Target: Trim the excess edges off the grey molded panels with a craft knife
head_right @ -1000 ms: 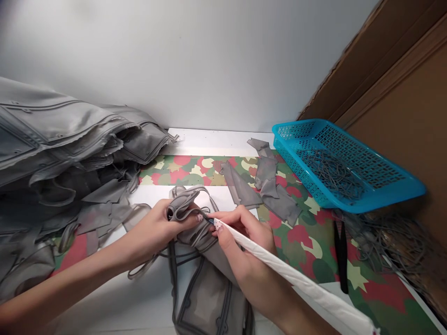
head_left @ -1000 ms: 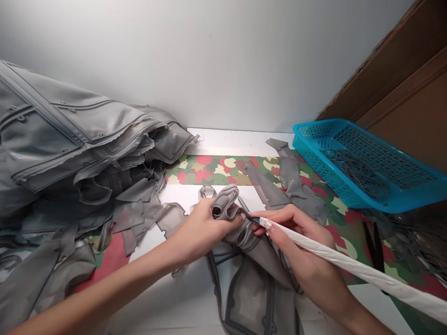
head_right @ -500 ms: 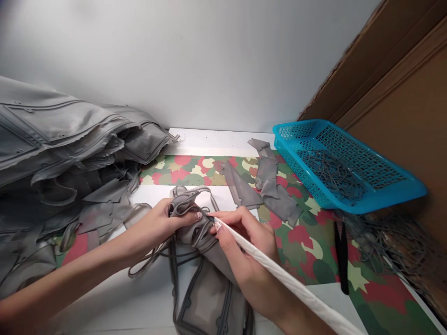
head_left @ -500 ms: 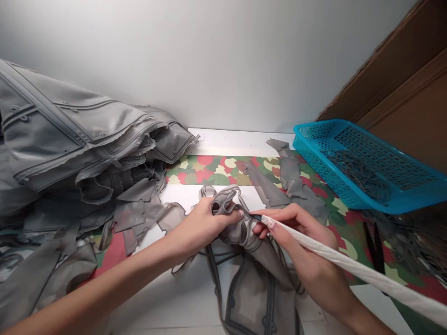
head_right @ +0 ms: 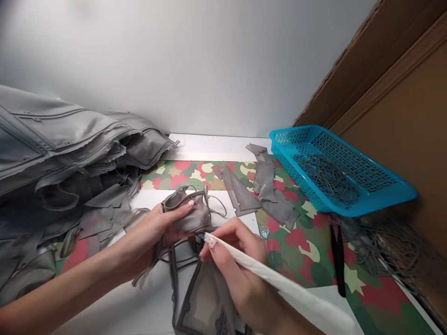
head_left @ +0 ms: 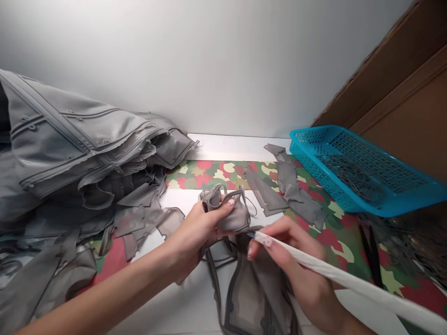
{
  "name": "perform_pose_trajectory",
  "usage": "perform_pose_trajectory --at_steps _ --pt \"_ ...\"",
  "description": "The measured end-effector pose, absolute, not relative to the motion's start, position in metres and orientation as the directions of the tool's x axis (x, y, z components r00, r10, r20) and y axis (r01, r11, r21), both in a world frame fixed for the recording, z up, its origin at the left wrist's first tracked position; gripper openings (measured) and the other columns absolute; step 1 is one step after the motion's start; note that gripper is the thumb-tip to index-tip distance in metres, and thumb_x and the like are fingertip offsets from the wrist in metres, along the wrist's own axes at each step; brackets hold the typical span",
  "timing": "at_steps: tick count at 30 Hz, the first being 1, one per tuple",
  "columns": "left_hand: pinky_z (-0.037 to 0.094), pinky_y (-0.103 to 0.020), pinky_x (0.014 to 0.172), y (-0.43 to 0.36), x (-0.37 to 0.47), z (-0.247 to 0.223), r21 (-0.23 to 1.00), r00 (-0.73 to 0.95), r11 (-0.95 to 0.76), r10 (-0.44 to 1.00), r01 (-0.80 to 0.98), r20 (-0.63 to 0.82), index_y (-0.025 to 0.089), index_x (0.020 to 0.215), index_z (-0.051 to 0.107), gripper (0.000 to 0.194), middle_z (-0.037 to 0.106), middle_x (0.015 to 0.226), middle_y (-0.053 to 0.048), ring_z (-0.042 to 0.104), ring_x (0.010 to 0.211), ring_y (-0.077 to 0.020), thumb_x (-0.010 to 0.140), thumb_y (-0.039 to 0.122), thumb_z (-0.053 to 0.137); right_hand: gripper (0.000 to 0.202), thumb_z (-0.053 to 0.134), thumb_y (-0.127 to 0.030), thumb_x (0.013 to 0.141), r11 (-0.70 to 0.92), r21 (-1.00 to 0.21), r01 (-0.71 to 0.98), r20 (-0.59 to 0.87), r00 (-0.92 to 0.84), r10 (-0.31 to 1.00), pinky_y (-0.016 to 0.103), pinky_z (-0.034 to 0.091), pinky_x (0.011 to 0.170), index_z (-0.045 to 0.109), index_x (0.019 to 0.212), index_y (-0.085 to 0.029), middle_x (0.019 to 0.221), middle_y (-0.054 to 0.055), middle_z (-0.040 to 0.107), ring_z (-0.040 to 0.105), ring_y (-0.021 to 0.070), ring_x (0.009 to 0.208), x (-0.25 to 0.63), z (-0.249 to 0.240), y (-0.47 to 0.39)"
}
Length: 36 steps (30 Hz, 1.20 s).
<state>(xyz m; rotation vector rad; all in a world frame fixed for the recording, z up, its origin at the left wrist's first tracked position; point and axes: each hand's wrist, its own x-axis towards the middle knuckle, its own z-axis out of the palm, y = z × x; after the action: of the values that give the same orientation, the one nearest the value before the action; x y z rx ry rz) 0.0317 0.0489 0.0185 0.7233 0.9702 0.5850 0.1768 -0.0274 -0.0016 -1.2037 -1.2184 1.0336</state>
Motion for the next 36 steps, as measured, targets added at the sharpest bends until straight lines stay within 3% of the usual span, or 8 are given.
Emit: perform_pose_trajectory --at_steps 2,6,10,15,21,27,32,36 --pt "0.051 -0.026 0.075 0.046 0.031 0.019 0.755 0.461 0.637 0.722 -0.152 -0.516 0.016 0.091 0.06 0.019 0.067 0.092 -0.005 0.063 0.081 -0.0153 0.079 0.03 0.061 0.014 0.051 -0.028 0.085 -0.098 -0.984 -0.148 -0.101 0.013 0.995 0.027 0.051 0.068 0.058 0.077 -0.02 0.074 0.002 0.066 0.063 0.0159 0.074 0.176 -0.003 -0.024" --pt "0.049 -0.027 0.079 0.044 0.032 0.021 0.735 0.452 0.65 0.724 -0.193 -0.522 0.016 0.102 0.057 0.027 0.068 0.097 -0.007 0.065 0.08 -0.0164 0.078 0.029 0.061 0.014 0.057 -0.031 0.081 -0.279 -0.87 -0.408 -0.284 -0.049 0.958 0.039 0.048 0.085 0.056 0.075 -0.019 0.081 0.003 0.064 0.063 0.0189 0.083 0.175 -0.001 -0.019" --pt "0.048 -0.028 0.079 0.047 0.033 0.023 0.726 0.459 0.649 0.728 -0.226 -0.509 0.015 0.106 0.057 0.032 0.067 0.1 -0.008 0.064 0.083 -0.0186 0.078 0.031 0.06 0.012 0.055 -0.022 0.081 -0.259 -0.787 -0.559 -0.278 -0.053 0.959 0.039 0.039 0.095 0.053 0.069 -0.019 0.085 0.003 0.063 0.058 0.018 0.092 0.175 0.005 -0.016" --pt "0.04 -0.03 0.092 0.047 0.032 0.017 0.794 0.5 0.524 0.799 -0.309 -0.333 0.016 0.094 0.064 0.029 0.065 0.106 -0.007 0.054 0.107 -0.0225 0.082 0.039 0.05 0.016 0.045 -0.015 0.083 -0.113 -0.631 -0.767 -0.168 -0.007 0.986 0.041 0.031 0.103 0.054 0.07 -0.019 0.093 0.005 0.064 0.054 0.0197 0.106 0.184 0.009 -0.009" --pt "0.042 -0.03 0.085 0.041 0.031 0.005 0.927 0.414 0.375 0.845 -0.008 -0.338 0.017 0.073 0.067 0.03 0.067 0.082 -0.005 0.058 0.088 -0.0202 0.081 0.041 0.052 0.013 0.05 -0.019 0.081 -0.073 -0.584 -0.808 -0.223 0.074 0.972 0.041 0.037 0.097 0.059 0.071 -0.02 0.087 0.006 0.068 0.06 0.0228 0.1 0.196 0.012 -0.004" --pt "0.04 -0.028 0.072 0.043 0.022 0.014 0.949 0.52 0.174 0.803 0.263 -0.292 0.018 0.057 0.059 0.032 0.061 0.064 -0.003 0.054 0.069 -0.0174 0.08 0.037 0.047 0.01 0.055 -0.021 0.08 -0.079 -0.753 -0.653 -0.263 0.189 0.946 0.035 0.048 0.074 0.056 0.07 -0.018 0.076 0.002 0.064 0.063 0.0189 0.077 0.195 0.01 -0.007" --pt "0.041 -0.025 0.069 0.04 0.01 0.017 0.966 0.632 0.036 0.75 0.255 -0.195 0.018 0.05 0.053 0.025 0.059 0.068 -0.003 0.053 0.072 -0.017 0.073 0.027 0.048 0.012 0.052 -0.023 0.082 -0.232 -0.793 -0.563 -0.287 0.009 0.958 0.035 0.047 0.067 0.054 0.072 -0.017 0.072 0.002 0.061 0.062 0.0188 0.067 0.193 0.01 -0.009" --pt "0.041 -0.027 0.079 0.034 0.016 0.018 0.9 0.634 -0.259 0.773 0.35 -0.024 0.019 0.064 0.06 0.024 0.062 0.08 -0.004 0.054 0.082 -0.0187 0.081 0.027 0.045 0.013 0.048 -0.019 0.082 -0.272 -0.744 -0.61 -0.257 -0.115 0.96 0.036 0.045 0.075 0.055 0.072 -0.016 0.079 0.005 0.063 0.06 0.0175 0.072 0.188 0.009 -0.011"
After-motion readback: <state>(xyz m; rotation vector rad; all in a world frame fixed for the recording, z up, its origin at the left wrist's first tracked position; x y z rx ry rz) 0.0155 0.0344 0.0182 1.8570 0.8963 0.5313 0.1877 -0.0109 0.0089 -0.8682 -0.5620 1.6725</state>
